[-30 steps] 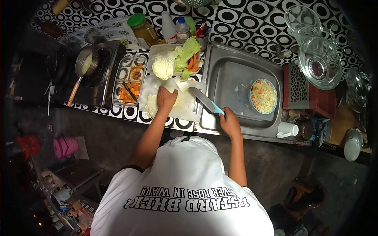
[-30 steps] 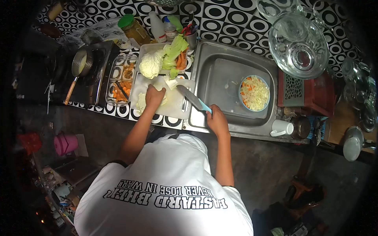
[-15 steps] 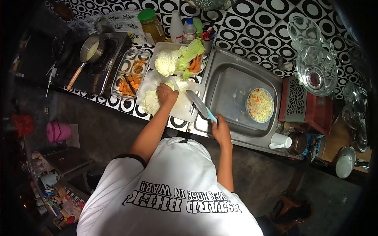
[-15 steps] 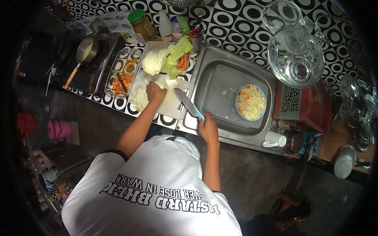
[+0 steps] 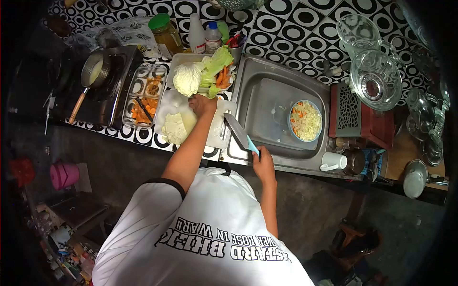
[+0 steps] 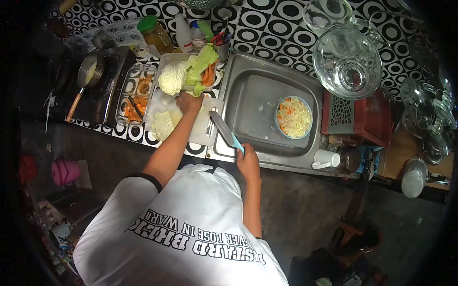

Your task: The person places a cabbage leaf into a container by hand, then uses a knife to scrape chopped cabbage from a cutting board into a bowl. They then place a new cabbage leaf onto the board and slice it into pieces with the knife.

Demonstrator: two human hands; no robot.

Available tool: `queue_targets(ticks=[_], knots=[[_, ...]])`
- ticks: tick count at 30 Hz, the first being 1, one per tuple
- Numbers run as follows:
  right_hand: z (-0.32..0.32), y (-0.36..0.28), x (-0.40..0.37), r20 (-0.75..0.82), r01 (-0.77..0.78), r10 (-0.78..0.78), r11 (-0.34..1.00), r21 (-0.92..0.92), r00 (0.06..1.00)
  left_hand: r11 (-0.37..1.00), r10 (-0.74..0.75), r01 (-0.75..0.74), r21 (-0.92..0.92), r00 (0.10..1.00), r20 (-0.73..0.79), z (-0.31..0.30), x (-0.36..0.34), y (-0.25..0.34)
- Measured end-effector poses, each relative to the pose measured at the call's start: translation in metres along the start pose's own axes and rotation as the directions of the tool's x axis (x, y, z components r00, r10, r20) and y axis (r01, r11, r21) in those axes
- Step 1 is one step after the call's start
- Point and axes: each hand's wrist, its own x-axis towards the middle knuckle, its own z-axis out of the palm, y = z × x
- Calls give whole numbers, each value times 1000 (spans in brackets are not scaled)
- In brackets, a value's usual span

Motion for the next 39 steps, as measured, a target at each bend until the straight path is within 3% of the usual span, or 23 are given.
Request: queue_targets(ticks=[4,10,17,19,21,23,25,26,29,32,33,35,37,39], knots=[[0,-3,-2,-23,20,-19,1000,4,1000,996,-75,75,-40,997,4,7,9,-1],[6,-8,1,-5,29,-29,1000,-10,1000,993,121,-122,7,991,58,-9,-5,-22],[25,-13,15,48,27,-26,1000,-6,998,982,191,-191,-17,967,170,-2,26,-50],[34,-11,20,-11,108,-108,994,-26,994,975,220,-224,-4,955,198,-21,28,-53],[39,-16,24,-27,126,-127,991,-32,992,976,209,-214,-24,915,344,-54,28,-54],[40,-27,25,-17,131,-131,991,-35,991,966,229,-257,35,910,345,-76,33,-64],[44,-35,26,-10,109,-110,993,-33,994,866,466,-493,87,857,218,-91,44,-80],[46,-39,26,5,97,-97,995,-31,995,818,515,-556,147,822,245,-97,52,-85],[52,-64,22,3,49,-49,997,-51,999,748,544,-632,204,759,357,-109,74,-91],[66,-74,14,-36,75,-76,997,-14,996,660,657,-713,238,701,279,-102,93,-97],[70,-78,12,-40,59,-59,998,-20,997,618,690,-734,283,679,253,-101,96,-99],[82,-84,6,46,-133,129,984,116,991,593,705,-752,288,658,264,-122,89,-92],[96,-88,-4,30,-170,168,967,187,985,587,758,-788,186,616,213,-138,82,-91],[108,-95,-14,28,-253,255,929,270,967,600,746,-788,136,613,261,-149,70,-100]])
